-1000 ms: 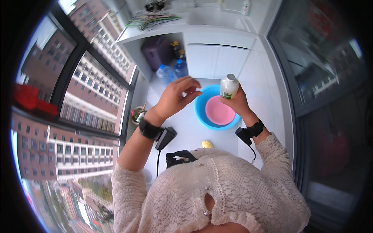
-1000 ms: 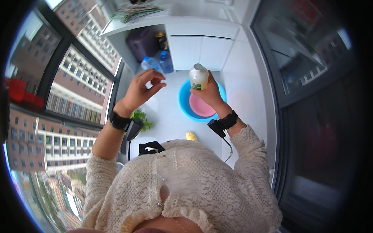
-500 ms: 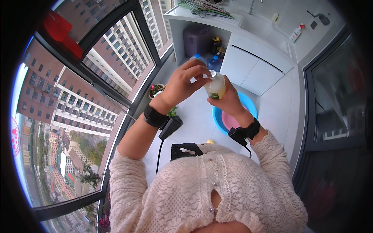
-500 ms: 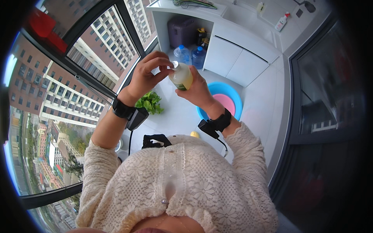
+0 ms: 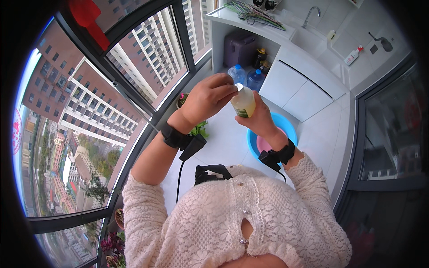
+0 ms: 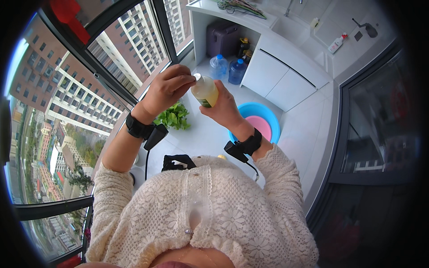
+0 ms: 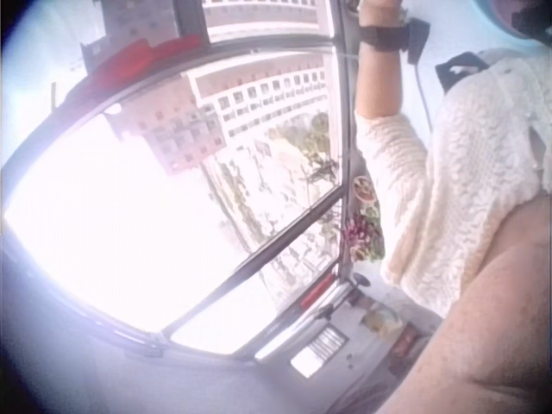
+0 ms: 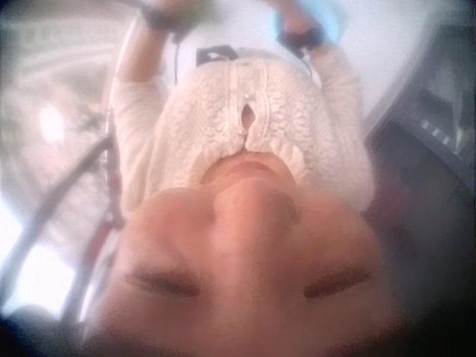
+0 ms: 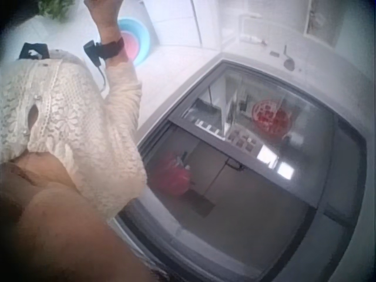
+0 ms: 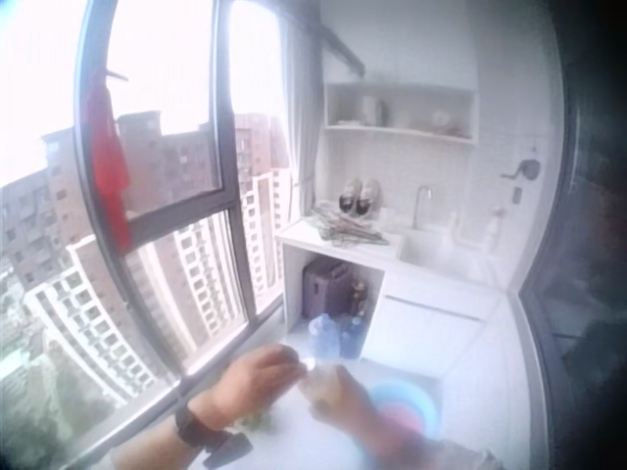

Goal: The person opens a white plastic bottle, removes the cap, and then attaches a black spray nozzle to the bottle. They tighten the nozzle by hand and place the assembled bottle on the balcony floor.

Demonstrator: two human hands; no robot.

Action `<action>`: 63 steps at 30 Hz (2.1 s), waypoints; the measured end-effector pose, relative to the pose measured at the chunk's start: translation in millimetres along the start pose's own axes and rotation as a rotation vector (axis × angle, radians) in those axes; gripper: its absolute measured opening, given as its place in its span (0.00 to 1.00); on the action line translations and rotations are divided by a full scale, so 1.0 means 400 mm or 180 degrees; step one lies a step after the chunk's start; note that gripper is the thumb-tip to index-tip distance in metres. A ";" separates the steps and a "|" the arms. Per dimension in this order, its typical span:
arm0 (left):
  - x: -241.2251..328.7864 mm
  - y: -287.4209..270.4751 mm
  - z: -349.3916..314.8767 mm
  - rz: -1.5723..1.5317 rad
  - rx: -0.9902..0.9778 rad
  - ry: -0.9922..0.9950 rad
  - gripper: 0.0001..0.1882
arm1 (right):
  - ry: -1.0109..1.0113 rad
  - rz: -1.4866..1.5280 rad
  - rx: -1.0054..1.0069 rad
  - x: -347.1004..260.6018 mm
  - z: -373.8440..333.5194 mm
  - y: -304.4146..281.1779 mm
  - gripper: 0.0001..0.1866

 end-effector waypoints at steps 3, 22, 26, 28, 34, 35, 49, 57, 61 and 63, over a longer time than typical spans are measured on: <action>-0.001 -0.003 -0.001 0.0050 -0.0030 -0.0049 0.09 | 0.0075 0.0007 0.0000 0.004 0.005 0.004 0.31; -0.019 0.034 0.016 0.0633 -0.0454 -0.0065 0.08 | 0.0138 -0.0031 -0.0069 0.041 0.025 0.012 0.29; -0.017 0.031 0.014 0.0823 -0.0302 0.0008 0.11 | 0.0172 0.0132 -0.0075 0.043 0.031 0.012 0.27; -0.020 0.032 0.012 0.0904 -0.0258 -0.0014 0.12 | 0.0173 0.0130 -0.0073 0.042 0.034 0.011 0.27; -0.020 0.033 0.001 0.1100 -0.0259 -0.0067 0.11 | 0.0164 0.0057 -0.0118 0.034 0.038 0.011 0.27; -0.019 0.033 0.000 0.1116 -0.0267 -0.0071 0.11 | 0.0185 0.0031 -0.0135 0.034 0.038 0.011 0.27; -0.066 0.027 0.000 0.0063 -0.0335 -0.0904 0.07 | 0.0131 -0.0087 -0.0162 0.039 0.033 0.004 0.29; -0.052 0.032 0.013 0.0226 -0.0367 -0.0856 0.06 | 0.0129 -0.0042 -0.0076 0.042 0.033 -0.003 0.28; -0.045 0.034 0.011 0.0433 -0.0437 -0.0766 0.05 | 0.0113 -0.0183 -0.0066 0.047 0.031 -0.002 0.28; -0.041 0.037 0.009 0.0649 -0.0457 -0.0741 0.05 | 0.0135 -0.0301 -0.0077 0.049 0.030 -0.002 0.29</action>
Point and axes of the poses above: each hand's wrist, its own z-axis towards the middle knuckle, its own y-axis out of the palm, x = y × z, the point moved 8 cm from there along z, towards the middle knuckle, and after that the axes turned 9 degrees about -x, right-handed, at the moved point
